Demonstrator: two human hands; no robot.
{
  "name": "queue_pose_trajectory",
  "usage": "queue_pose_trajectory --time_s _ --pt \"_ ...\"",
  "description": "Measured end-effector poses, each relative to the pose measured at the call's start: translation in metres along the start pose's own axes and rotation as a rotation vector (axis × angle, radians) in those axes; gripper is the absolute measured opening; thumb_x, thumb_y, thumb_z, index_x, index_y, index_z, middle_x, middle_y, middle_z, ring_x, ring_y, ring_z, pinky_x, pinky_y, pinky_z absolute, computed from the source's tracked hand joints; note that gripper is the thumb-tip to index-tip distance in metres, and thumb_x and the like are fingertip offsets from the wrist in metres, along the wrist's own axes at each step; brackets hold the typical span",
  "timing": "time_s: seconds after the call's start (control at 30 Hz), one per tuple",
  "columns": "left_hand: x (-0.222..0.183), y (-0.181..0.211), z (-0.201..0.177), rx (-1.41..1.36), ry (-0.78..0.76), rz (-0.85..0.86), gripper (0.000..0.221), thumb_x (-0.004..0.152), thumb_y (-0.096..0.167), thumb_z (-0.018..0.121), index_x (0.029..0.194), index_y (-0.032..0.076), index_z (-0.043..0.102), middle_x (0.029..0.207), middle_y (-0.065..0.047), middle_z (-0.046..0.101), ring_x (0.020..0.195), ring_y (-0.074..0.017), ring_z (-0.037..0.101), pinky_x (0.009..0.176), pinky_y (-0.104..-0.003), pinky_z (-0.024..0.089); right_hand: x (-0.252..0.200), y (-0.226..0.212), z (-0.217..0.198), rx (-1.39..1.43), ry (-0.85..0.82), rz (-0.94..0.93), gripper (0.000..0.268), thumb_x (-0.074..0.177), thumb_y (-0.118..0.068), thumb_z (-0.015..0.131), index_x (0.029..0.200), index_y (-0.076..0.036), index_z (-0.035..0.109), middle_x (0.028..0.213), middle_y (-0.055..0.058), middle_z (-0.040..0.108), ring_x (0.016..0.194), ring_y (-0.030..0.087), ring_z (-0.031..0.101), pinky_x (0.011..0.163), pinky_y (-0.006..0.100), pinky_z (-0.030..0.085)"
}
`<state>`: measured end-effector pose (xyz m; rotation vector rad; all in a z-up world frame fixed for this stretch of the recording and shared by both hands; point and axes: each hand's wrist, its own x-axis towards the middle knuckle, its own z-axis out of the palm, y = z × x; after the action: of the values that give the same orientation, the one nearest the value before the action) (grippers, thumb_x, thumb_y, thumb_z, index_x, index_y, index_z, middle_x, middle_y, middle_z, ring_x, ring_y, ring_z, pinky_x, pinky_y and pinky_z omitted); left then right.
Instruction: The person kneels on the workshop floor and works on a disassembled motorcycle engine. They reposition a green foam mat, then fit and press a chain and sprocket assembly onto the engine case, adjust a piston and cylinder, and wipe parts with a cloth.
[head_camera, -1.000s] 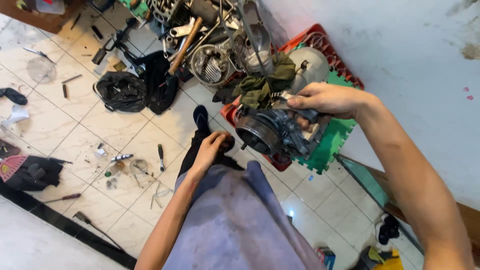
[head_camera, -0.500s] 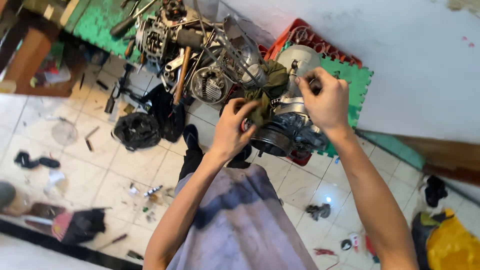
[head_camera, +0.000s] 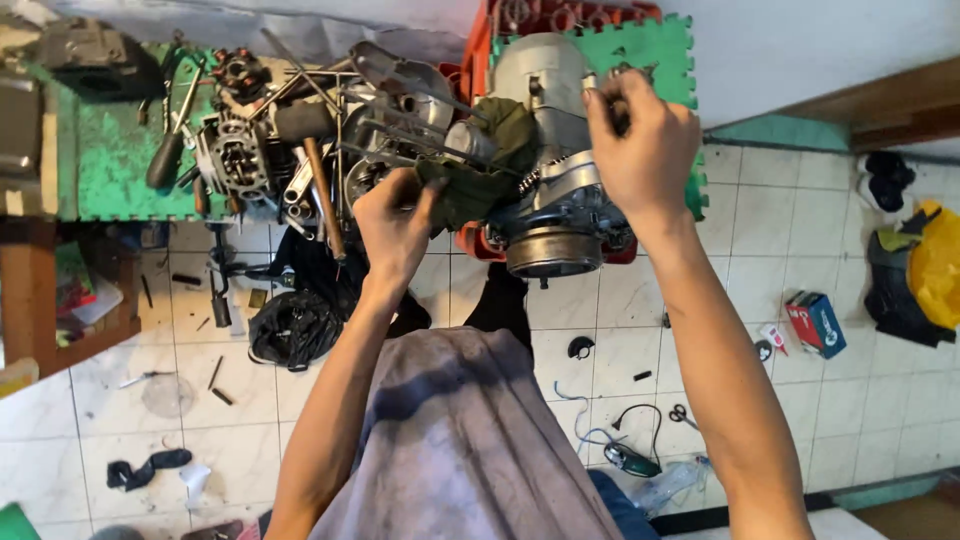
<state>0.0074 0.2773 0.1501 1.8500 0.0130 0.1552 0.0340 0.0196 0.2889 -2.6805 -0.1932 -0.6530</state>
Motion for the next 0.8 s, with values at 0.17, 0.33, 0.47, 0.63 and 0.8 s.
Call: queue_pose_trajectory --time_s 0.17,0.33,0.47,0.63,0.8 --pt "-0.014 0.011 0.008 0.124 0.119 0.13 0.025 0.087 0.011 0.082 0.094 0.002 0.06 0.076 -0.011 0.061 0.063 -0.0221 0.06 0.06 -0.034 0.05 0.002 0.014 0.008 0.234 -0.16 0.18 0.016 0.103 -0.018 0.076 0.095 -0.005 0.07 0.081 0.006 0.075 0.07 0.02 0.074 0.061 0.033 0.052" --pt "-0.037 0.025 0.02 0.166 0.17 0.28 0.021 0.086 0.004 0.076 0.097 0.009 0.058 0.077 -0.009 0.058 0.068 -0.0284 0.06 0.063 -0.038 0.049 0.008 0.034 0.006 0.769 -0.57 0.325 0.018 0.109 -0.017 0.066 0.104 -0.002 0.074 0.096 0.005 0.075 0.089 0.008 0.069 0.082 0.027 0.053" --pt "-0.048 0.041 0.014 0.198 -0.104 0.427 0.026 0.085 0.009 0.074 0.11 0.012 0.065 0.085 -0.009 0.061 0.075 -0.0282 0.062 0.065 -0.039 0.05 0.002 -0.002 -0.019 0.457 -0.283 0.268 0.013 0.105 -0.014 0.068 0.106 -0.001 0.07 0.096 0.005 0.072 0.086 0.009 0.063 0.078 0.026 0.051" --pt "-0.034 0.04 0.003 0.423 -0.289 0.443 0.042 0.087 0.023 0.076 0.127 0.013 0.069 0.097 -0.01 0.062 0.087 -0.03 0.06 0.072 -0.041 0.049 -0.066 -0.005 -0.035 0.385 0.018 0.196 0.013 0.114 -0.011 0.066 0.11 0.001 0.067 0.104 0.004 0.066 0.096 0.01 0.063 0.093 0.028 0.052" --pt "0.0 0.012 -0.004 0.409 -0.298 0.608 0.034 0.085 0.021 0.077 0.119 0.02 0.073 0.099 -0.005 0.066 0.098 -0.029 0.061 0.083 -0.04 0.049 -0.16 -0.021 -0.007 0.521 0.095 0.595 0.005 0.104 -0.007 0.065 0.106 -0.003 0.066 0.098 0.001 0.067 0.086 0.007 0.058 0.079 0.023 0.049"
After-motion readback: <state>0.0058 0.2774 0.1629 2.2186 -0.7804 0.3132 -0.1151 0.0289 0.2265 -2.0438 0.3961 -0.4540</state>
